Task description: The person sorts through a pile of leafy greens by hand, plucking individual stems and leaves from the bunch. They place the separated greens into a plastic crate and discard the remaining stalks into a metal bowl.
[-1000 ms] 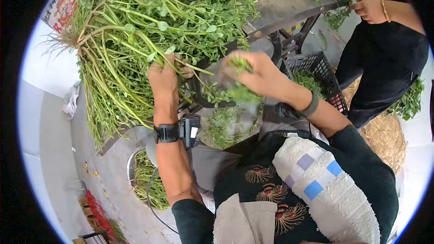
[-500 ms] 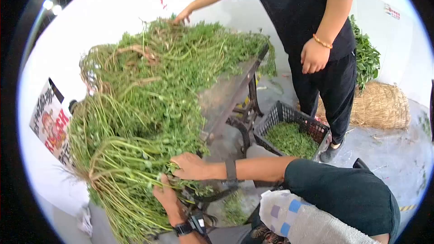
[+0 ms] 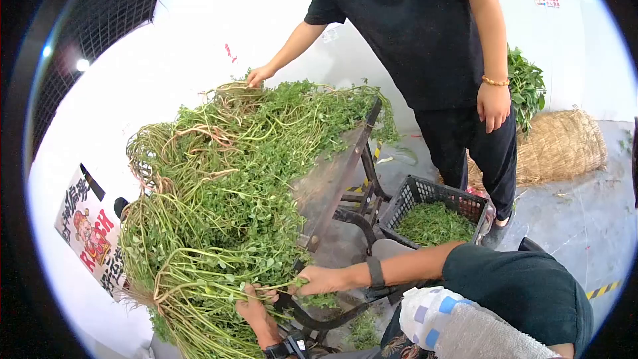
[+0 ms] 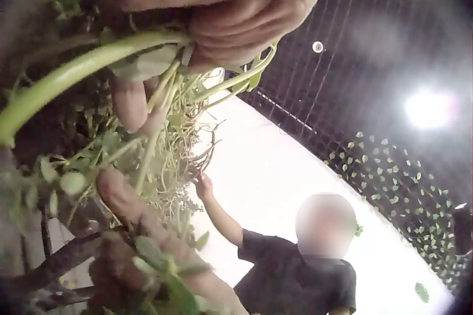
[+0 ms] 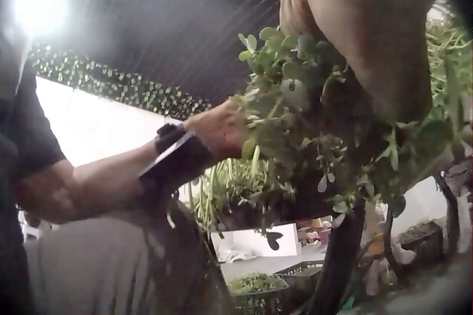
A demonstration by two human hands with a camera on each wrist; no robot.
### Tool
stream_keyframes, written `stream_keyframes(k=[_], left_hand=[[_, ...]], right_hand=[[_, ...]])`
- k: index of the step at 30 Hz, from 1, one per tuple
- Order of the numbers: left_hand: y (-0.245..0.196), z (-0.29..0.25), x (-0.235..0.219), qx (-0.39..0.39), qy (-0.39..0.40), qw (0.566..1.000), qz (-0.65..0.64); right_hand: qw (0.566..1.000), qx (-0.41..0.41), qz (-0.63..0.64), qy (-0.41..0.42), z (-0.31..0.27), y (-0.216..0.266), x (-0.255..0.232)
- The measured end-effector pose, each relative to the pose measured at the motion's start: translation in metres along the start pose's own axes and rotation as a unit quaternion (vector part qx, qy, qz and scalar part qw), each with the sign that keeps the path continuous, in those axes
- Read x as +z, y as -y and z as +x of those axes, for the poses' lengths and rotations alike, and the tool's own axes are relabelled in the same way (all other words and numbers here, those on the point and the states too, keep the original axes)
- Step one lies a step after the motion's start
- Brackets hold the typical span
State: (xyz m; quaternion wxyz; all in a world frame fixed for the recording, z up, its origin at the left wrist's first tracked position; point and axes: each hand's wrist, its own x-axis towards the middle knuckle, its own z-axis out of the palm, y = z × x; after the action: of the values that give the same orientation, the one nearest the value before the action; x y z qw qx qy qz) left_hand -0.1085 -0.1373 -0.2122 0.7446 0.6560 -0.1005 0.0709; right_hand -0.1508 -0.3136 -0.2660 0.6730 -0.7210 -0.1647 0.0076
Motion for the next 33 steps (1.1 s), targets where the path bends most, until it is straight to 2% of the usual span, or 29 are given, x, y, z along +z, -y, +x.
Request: stream_keyframes(k=[1, 2, 4, 6, 7, 8, 9, 10, 12, 13, 14, 16, 18, 19, 20, 21, 22, 23, 25, 26, 28, 29, 30, 31, 32, 33], left_hand=[[0.000, 0.002, 0.000, 0.001, 0.009, 1.000, -0.012], [0.000, 0.003, 0.000, 0.001, 0.017, 1.000, -0.023], [-0.005, 0.008, 0.002, -0.008, 0.029, 0.999, -0.012], [-0.009, 0.003, 0.005, -0.008, 0.032, 0.999, 0.006], [-0.011, 0.001, 0.004, -0.007, 0.028, 1.000, 0.004], [-0.014, -0.002, 0.003, 0.000, 0.043, 0.999, 0.027], [-0.010, 0.002, -0.001, 0.014, 0.033, 0.998, 0.059], [0.000, 0.010, -0.007, 0.007, 0.050, 0.998, 0.033], [0.005, 0.009, -0.012, -0.015, 0.051, 0.998, 0.016], [-0.002, 0.005, -0.007, -0.024, 0.057, 0.998, 0.000], [-0.007, 0.001, -0.003, -0.018, 0.056, 0.998, 0.018], [-0.001, 0.004, -0.005, -0.010, 0.062, 0.998, 0.002], [0.006, 0.008, -0.010, -0.021, 0.061, 0.998, 0.007], [0.004, 0.006, -0.006, -0.028, 0.038, 0.998, 0.031], [0.008, 0.008, -0.008, -0.018, 0.032, 0.999, 0.026], [0.011, 0.009, -0.010, -0.028, 0.040, 0.999, 0.004], [0.010, 0.008, -0.009, -0.038, 0.048, 0.998, -0.021], [0.010, 0.007, -0.011, -0.038, 0.056, 0.998, -0.018], [0.009, 0.000, -0.008, -0.043, 0.065, 0.996, -0.041], [-0.008, -0.007, -0.004, -0.142, 0.045, 0.975, -0.163], [-0.001, -0.003, -0.010, -0.138, 0.030, 0.983, -0.117], [0.000, -0.002, -0.015, -0.154, 0.023, 0.977, -0.144], [0.003, 0.001, -0.017, -0.169, 0.017, 0.971, -0.169], [-0.019, -0.008, 0.019, -0.232, -0.160, 0.950, -0.135], [-0.013, -0.004, 0.008, -0.238, -0.150, 0.950, -0.135], [-0.006, 0.001, -0.022, -0.157, 0.058, 0.975, -0.144]], right_hand=[[0.998, 0.000, -0.060, 0.021, 0.008, -0.008, 0.003], [0.998, 0.001, -0.061, 0.021, 0.022, -0.018, 0.006], [0.981, -0.043, -0.121, -0.148, 0.041, -0.039, 0.013], [0.966, -0.172, -0.145, -0.127, 0.027, -0.018, 0.004], [0.979, -0.126, -0.101, -0.122, 0.024, -0.012, 0.007], [0.996, -0.042, -0.050, -0.068, 0.011, 0.014, 0.005], [0.993, -0.097, 0.071, -0.004, 0.024, -0.017, 0.005], [0.987, 0.057, 0.148, 0.013, 0.024, -0.016, 0.006], [0.977, 0.113, 0.178, -0.014, 0.017, 0.001, 0.006], [0.979, 0.045, 0.196, -0.031, 0.020, -0.016, 0.008], [0.984, 0.052, 0.169, -0.022, 0.024, -0.018, 0.006], [0.985, 0.078, 0.147, -0.041, 0.017, 0.007, 0.009], [0.985, -0.023, 0.170, -0.005, 0.020, 0.004, 0.014], [0.999, -0.004, 0.033, -0.037, 0.024, 0.001, 0.013], [0.998, 0.006, 0.036, -0.052, 0.030, -0.010, 0.015], [0.993, -0.043, -0.093, -0.052, 0.037, -0.021, 0.017], [0.969, -0.086, -0.225, -0.049, 0.040, -0.031, 0.013], [0.969, -0.071, -0.229, -0.062, 0.037, -0.033, 0.009], [0.950, -0.117, -0.277, -0.089, 0.022, -0.031, 0.013], [0.949, -0.105, -0.279, -0.099, 0.017, -0.033, 0.015], [0.942, -0.102, -0.303, -0.101, 0.007, -0.033, 0.019], [0.941, -0.093, -0.307, -0.109, 0.003, -0.030, 0.020], [0.932, -0.122, -0.326, -0.106, 0.001, -0.027, 0.020], [0.921, -0.150, -0.345, -0.103, -0.001, -0.027, 0.015], [0.920, -0.142, -0.349, -0.111, 0.000, -0.033, 0.007], [0.928, -0.087, -0.320, -0.172, 0.001, -0.040, -0.005]])
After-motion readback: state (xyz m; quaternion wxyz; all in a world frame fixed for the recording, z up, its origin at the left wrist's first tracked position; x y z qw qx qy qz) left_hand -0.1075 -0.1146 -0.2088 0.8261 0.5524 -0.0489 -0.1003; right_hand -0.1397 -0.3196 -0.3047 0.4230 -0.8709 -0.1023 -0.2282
